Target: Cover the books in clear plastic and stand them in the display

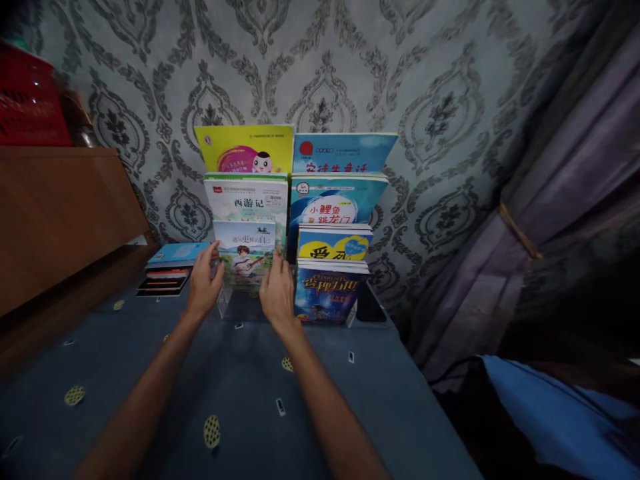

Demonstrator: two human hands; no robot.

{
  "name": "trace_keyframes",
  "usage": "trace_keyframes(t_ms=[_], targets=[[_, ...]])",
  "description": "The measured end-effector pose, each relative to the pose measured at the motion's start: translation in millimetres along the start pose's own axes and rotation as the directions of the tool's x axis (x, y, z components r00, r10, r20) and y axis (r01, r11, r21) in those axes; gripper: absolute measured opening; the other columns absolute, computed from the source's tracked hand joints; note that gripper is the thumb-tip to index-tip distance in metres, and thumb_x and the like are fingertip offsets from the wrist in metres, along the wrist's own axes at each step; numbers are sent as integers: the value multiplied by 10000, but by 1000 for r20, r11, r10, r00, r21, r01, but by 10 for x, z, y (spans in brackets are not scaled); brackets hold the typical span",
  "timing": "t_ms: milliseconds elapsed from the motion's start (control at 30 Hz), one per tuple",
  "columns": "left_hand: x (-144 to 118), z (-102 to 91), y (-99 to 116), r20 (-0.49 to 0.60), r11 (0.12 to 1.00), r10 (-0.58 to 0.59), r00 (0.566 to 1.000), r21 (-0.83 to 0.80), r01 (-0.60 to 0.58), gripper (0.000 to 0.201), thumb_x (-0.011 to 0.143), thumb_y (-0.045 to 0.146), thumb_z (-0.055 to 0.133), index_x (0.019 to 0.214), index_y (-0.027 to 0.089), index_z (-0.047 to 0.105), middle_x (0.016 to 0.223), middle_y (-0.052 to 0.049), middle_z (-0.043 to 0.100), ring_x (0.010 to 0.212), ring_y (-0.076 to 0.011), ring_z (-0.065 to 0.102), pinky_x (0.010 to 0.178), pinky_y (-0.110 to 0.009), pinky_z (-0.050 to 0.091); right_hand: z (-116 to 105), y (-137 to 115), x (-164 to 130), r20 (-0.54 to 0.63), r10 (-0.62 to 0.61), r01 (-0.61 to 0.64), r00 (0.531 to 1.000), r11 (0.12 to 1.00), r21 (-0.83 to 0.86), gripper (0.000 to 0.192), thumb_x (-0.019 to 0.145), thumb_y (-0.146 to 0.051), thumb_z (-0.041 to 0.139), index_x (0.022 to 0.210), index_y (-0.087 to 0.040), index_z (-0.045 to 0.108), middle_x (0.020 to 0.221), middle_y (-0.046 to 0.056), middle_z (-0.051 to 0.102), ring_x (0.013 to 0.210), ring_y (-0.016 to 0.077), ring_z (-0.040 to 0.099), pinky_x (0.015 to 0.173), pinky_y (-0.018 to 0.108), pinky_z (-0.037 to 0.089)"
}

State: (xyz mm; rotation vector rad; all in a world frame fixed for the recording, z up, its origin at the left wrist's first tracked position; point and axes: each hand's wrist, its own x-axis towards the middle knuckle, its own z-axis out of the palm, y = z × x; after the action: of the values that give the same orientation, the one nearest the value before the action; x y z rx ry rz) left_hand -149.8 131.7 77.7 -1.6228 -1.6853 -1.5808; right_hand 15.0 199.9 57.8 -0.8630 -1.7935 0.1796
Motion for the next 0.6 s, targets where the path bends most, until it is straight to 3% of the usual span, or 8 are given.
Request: trace_keyframes(t_ms=[167,600], targets=[[49,-65,8,12,1000,4,1000,10,-4,427,947,233,481,1362,164,556,1137,-125,624,1100,-253,597,978,-406,489,-38,8,26,7,-1,1,1000,999,41,563,927,-144,366,1481,-170,464,1172,166,599,1119,316,596,1006,519,507],[93,-130,97,-16,1000,3,1000,-5,-3,415,950,224,467,1346,193,590,1208,-133,591,1157,-260,557,1016,-426,479,-50,-10,25,-6,-6,6,1000,998,56,573,930,-106,336,1488,-149,459,1156,163,589,1092,295,605,1002,498,515]])
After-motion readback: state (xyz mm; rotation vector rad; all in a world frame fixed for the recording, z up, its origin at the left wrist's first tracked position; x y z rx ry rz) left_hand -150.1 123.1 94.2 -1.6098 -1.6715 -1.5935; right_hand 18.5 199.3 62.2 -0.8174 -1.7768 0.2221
